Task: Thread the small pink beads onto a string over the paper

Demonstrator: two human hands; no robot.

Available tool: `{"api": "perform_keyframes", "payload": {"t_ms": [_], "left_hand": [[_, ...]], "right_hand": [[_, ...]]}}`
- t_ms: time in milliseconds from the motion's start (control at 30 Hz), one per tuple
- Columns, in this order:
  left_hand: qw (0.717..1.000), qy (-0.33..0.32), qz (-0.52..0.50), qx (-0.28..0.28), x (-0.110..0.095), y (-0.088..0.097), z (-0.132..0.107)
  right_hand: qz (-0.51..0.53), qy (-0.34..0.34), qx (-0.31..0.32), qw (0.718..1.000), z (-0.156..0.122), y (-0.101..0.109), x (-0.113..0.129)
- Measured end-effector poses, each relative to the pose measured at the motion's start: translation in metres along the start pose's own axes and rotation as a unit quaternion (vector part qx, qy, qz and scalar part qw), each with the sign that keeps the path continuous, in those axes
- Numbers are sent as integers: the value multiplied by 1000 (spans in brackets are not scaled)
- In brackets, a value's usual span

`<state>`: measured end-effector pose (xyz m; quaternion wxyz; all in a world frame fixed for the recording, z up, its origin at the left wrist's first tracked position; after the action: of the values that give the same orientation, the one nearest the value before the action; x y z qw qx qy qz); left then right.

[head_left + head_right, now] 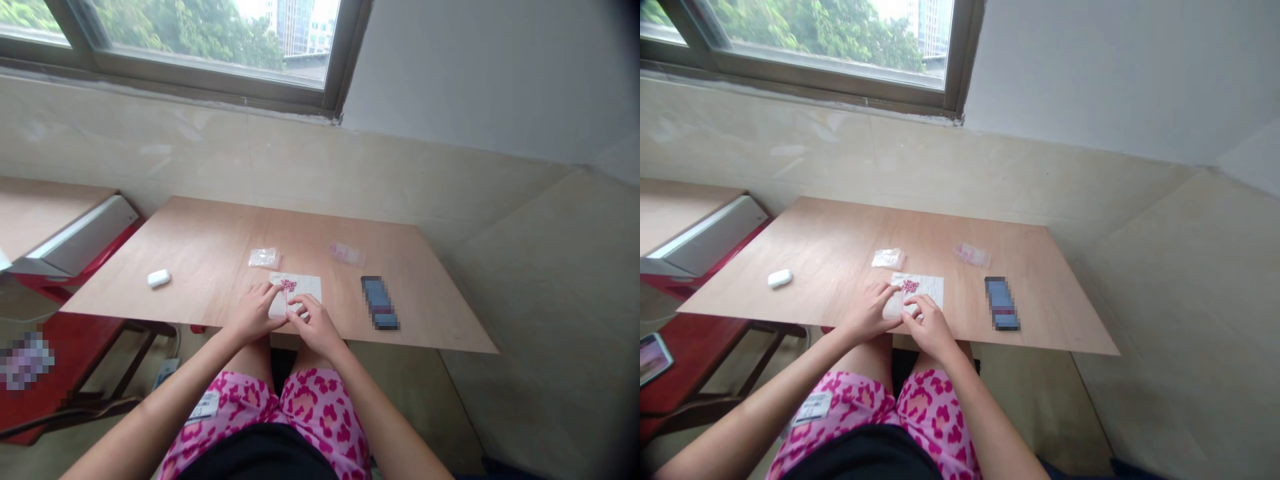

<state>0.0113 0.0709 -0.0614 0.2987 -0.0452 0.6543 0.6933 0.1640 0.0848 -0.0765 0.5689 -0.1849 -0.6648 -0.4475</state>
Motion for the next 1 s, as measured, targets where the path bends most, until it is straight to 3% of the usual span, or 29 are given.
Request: {"api": "perform_keyframes", "payload": {"t_ms": [267,533,767,1000], "left_hand": [[999,-21,-36,12,-11,-31,-19],[994,-13,-102,23,-9,-40,-16],[988,-30,-150,34,-6,-39,-17],[987,-6,-160,26,14,-38,-16]], "right_hand": [[5,-5,32,999,-8,-16,-7],[17,-17,86,996,-6,-19,-11],[127,-75,60,987,-5,-16,-29],[203,-110,8,973,-2,1,-51]]}}
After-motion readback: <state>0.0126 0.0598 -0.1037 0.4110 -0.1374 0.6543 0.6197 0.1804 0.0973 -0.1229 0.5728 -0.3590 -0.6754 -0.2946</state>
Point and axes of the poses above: each hand's wrist, its own z-axis towards the middle knuckle, its own y-axis out of the back of the hand, x = y × z, the point moved 8 cm from there along z, towards the middle knuckle, and after that the axes turned 10 degrees about x, right-handed, at the moved point
